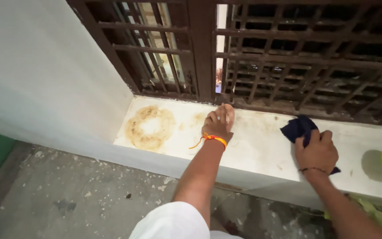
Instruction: Cleaning a window sill and rearranging a potted plant.
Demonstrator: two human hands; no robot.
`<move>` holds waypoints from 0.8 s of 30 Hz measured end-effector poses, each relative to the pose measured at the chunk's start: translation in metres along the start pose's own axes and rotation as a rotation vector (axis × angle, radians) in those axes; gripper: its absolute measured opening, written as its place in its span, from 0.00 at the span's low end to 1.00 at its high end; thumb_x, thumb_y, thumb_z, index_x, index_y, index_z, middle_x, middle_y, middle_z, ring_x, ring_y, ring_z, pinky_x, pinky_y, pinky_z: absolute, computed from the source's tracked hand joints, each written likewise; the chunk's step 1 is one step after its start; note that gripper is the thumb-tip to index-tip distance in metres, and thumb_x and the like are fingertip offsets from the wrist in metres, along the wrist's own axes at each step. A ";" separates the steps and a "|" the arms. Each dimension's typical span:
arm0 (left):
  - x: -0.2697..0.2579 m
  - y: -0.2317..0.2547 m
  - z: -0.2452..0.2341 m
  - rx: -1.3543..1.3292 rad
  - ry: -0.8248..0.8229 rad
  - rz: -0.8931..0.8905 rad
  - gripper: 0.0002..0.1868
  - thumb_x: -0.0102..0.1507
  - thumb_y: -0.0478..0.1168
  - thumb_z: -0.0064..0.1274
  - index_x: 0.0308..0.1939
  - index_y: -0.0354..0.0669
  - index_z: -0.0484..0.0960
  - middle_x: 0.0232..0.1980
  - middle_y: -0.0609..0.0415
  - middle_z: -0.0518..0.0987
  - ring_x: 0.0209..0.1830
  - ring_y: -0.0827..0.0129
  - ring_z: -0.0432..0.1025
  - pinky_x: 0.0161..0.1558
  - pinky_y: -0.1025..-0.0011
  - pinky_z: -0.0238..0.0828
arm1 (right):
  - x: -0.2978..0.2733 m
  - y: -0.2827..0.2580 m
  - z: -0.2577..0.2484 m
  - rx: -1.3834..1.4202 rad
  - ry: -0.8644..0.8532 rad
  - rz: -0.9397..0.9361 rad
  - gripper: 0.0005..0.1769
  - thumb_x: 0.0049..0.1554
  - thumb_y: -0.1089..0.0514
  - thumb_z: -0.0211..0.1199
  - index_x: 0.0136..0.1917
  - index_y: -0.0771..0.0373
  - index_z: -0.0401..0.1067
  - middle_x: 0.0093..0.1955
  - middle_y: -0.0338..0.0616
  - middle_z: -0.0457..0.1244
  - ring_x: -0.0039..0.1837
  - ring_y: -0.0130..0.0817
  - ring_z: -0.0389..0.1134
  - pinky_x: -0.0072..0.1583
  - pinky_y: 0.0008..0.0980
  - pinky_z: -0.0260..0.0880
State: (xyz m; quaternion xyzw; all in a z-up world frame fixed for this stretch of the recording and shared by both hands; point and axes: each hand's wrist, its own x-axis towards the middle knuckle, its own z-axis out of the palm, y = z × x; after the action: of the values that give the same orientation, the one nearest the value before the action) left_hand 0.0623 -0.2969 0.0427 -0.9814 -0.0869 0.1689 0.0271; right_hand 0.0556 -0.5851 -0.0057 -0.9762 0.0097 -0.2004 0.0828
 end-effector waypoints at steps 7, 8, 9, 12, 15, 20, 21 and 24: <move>0.015 0.000 0.020 -0.049 -0.056 -0.074 0.63 0.64 0.69 0.51 0.88 0.53 0.27 0.79 0.39 0.53 0.69 0.41 0.58 0.46 0.52 0.76 | -0.039 -0.132 -0.008 0.254 -0.056 -0.174 0.16 0.55 0.47 0.62 0.50 0.60 0.72 0.53 0.53 0.63 0.46 0.55 0.69 0.49 0.52 0.71; 0.037 -0.001 0.044 0.073 0.061 -0.008 0.57 0.65 0.63 0.51 0.85 0.52 0.29 0.82 0.46 0.45 0.67 0.41 0.57 0.44 0.52 0.78 | -0.044 -0.143 -0.014 0.283 -0.079 -0.227 0.16 0.53 0.47 0.62 0.49 0.60 0.72 0.51 0.54 0.63 0.45 0.54 0.68 0.48 0.51 0.70; 0.060 -0.001 0.068 0.195 0.178 0.060 0.52 0.67 0.58 0.50 0.82 0.51 0.32 0.85 0.54 0.36 0.65 0.41 0.55 0.42 0.51 0.79 | -0.049 -0.153 -0.020 0.312 -0.101 -0.279 0.17 0.52 0.47 0.63 0.49 0.60 0.72 0.49 0.54 0.62 0.43 0.54 0.68 0.47 0.51 0.70; 0.061 -0.005 0.069 0.316 0.176 0.145 0.47 0.67 0.56 0.49 0.80 0.58 0.35 0.85 0.50 0.32 0.67 0.39 0.54 0.50 0.53 0.74 | -0.050 -0.127 -0.017 0.367 -0.107 -0.384 0.17 0.50 0.47 0.63 0.48 0.59 0.73 0.48 0.54 0.62 0.43 0.53 0.68 0.47 0.51 0.70; 0.011 -0.003 0.012 0.095 0.041 0.074 0.58 0.64 0.66 0.49 0.83 0.45 0.32 0.85 0.55 0.35 0.71 0.44 0.53 0.56 0.54 0.73 | -0.033 -0.073 -0.002 0.338 -0.150 -0.290 0.18 0.51 0.47 0.61 0.50 0.59 0.74 0.51 0.57 0.63 0.48 0.57 0.68 0.50 0.53 0.71; 0.030 -0.005 0.038 0.101 0.068 0.083 0.57 0.64 0.68 0.49 0.81 0.48 0.31 0.82 0.47 0.44 0.69 0.44 0.54 0.55 0.55 0.73 | -0.002 0.065 -0.002 0.084 -0.126 -0.003 0.22 0.60 0.43 0.56 0.52 0.65 0.74 0.55 0.62 0.66 0.55 0.59 0.68 0.56 0.55 0.70; 0.054 -0.007 0.065 0.210 0.223 0.168 0.55 0.61 0.70 0.50 0.76 0.47 0.35 0.84 0.52 0.40 0.66 0.42 0.55 0.57 0.56 0.70 | 0.003 0.096 -0.002 -0.043 -0.087 0.066 0.27 0.64 0.40 0.56 0.54 0.68 0.74 0.56 0.66 0.66 0.55 0.61 0.68 0.57 0.56 0.69; 0.027 -0.005 0.037 0.080 0.161 0.088 0.61 0.61 0.68 0.51 0.80 0.45 0.30 0.81 0.51 0.47 0.66 0.46 0.58 0.48 0.57 0.77 | -0.007 0.149 0.030 -0.207 0.134 0.102 0.25 0.68 0.42 0.53 0.55 0.68 0.72 0.62 0.65 0.65 0.55 0.55 0.68 0.61 0.51 0.70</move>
State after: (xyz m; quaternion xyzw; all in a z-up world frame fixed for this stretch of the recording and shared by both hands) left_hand 0.0746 -0.2863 -0.0004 -0.9928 -0.0342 0.0936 0.0657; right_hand 0.0628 -0.7270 -0.0603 -0.9621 0.0852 -0.2588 -0.0092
